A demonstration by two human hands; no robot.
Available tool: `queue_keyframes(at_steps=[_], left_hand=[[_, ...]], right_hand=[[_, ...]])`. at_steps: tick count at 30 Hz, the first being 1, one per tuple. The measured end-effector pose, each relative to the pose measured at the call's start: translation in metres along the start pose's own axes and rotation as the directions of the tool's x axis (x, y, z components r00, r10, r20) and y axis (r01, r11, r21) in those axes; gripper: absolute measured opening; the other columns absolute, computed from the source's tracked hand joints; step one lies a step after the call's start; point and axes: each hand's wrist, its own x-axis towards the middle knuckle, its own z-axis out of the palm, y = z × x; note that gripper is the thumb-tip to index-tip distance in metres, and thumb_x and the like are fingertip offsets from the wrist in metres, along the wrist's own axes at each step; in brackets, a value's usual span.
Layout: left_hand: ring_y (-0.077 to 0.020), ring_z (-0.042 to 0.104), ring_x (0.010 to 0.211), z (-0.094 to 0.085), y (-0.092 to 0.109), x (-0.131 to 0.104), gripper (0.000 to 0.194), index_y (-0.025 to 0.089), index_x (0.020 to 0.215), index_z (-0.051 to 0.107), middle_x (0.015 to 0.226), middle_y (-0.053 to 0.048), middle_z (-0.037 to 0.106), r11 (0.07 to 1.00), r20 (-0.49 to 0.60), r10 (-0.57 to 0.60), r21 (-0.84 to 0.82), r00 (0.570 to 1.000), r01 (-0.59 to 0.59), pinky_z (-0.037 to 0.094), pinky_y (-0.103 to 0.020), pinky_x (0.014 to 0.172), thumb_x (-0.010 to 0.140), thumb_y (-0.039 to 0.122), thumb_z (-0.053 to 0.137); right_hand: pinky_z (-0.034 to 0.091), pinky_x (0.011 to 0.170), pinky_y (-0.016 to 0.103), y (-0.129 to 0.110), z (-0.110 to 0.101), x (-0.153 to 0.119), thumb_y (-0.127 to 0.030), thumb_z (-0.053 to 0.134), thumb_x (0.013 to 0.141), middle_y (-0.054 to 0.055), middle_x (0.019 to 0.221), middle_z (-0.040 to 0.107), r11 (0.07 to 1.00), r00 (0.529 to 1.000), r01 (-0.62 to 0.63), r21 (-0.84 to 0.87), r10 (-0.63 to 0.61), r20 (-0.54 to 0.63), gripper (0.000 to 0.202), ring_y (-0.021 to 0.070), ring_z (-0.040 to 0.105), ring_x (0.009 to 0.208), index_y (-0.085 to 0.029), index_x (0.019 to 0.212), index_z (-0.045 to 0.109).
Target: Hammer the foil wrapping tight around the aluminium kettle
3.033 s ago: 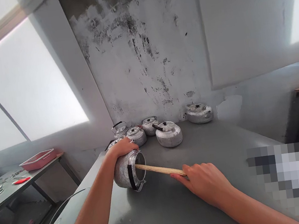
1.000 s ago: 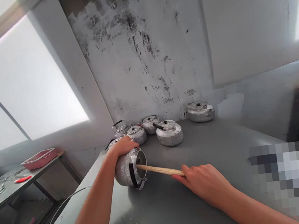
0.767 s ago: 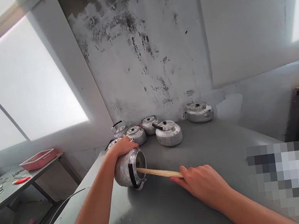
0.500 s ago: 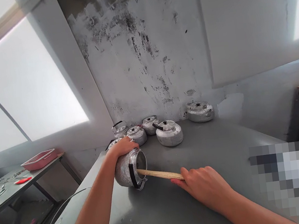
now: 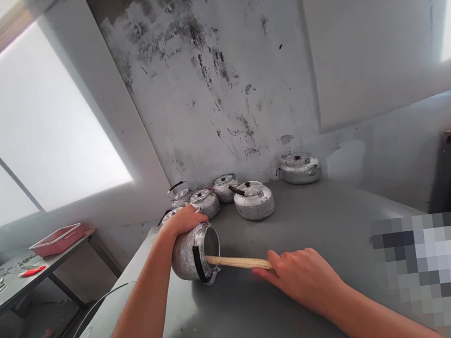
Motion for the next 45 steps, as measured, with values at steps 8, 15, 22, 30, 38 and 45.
queue_keyframes(at_steps=[8,15,22,30,38,45], left_hand=[[-0.0284,0.058,0.113,-0.0015,0.0016,-0.0009,0.038,0.032,0.121,0.072,0.108,-0.009,0.069,0.997,-0.008,0.053,0.056,0.999,-0.053,0.046,-0.031,0.086,0.094,0.023,0.046],[-0.0273,0.059,0.112,-0.0010,0.0011,0.0001,0.040,0.032,0.123,0.072,0.108,-0.009,0.070,0.993,-0.008,0.074,0.093,0.997,-0.073,0.046,-0.030,0.086,0.095,0.022,0.045],[-0.0274,0.061,0.107,-0.0015,0.0009,0.0020,0.041,0.030,0.123,0.072,0.105,-0.010,0.070,0.988,-0.003,0.096,0.119,0.995,-0.095,0.046,-0.031,0.086,0.096,0.020,0.043],[-0.0287,0.059,0.112,-0.0022,0.0016,0.0007,0.039,0.031,0.123,0.072,0.108,-0.009,0.070,0.990,0.001,0.085,0.114,0.996,-0.085,0.046,-0.031,0.086,0.096,0.020,0.046],[-0.0289,0.060,0.111,-0.0013,0.0009,0.0018,0.039,0.030,0.123,0.072,0.106,-0.011,0.070,0.990,0.004,0.083,0.111,0.997,-0.083,0.045,-0.031,0.085,0.096,0.019,0.045],[-0.0288,0.059,0.110,-0.0021,0.0011,0.0016,0.040,0.029,0.124,0.071,0.106,-0.010,0.070,0.991,0.010,0.078,0.108,0.997,-0.078,0.044,-0.031,0.086,0.097,0.020,0.043]], right_hand=[[0.009,0.048,0.032,-0.0027,-0.0031,-0.0003,-0.056,0.035,0.103,0.002,0.050,0.066,0.999,0.999,-0.026,0.025,0.025,0.029,0.053,0.0244,0.066,0.044,-0.021,0.070,0.060],[0.013,0.047,0.032,-0.0019,-0.0046,0.0013,-0.054,0.036,0.103,0.004,0.050,0.067,0.997,0.992,-0.073,-0.022,0.075,0.099,0.053,0.0264,0.068,0.047,-0.021,0.069,0.062],[0.013,0.047,0.032,0.0015,-0.0061,0.0029,-0.053,0.034,0.104,0.003,0.050,0.065,0.998,0.995,-0.069,-0.003,0.069,0.069,0.054,0.0256,0.067,0.046,-0.021,0.069,0.061],[0.007,0.049,0.032,0.0035,-0.0060,0.0032,-0.058,0.034,0.102,0.002,0.052,0.067,0.997,0.991,-0.077,0.005,0.076,0.112,0.055,0.0260,0.068,0.048,-0.021,0.070,0.060],[0.013,0.048,0.030,0.0018,-0.0057,0.0012,-0.056,0.034,0.103,0.002,0.055,0.069,0.998,0.991,-0.052,0.032,0.047,0.127,0.053,0.0268,0.069,0.050,-0.022,0.072,0.061],[0.014,0.047,0.030,0.0048,-0.0078,0.0029,-0.057,0.035,0.102,0.002,0.053,0.068,0.995,0.986,-0.094,0.020,0.091,0.137,0.054,0.0249,0.068,0.049,-0.022,0.070,0.059]])
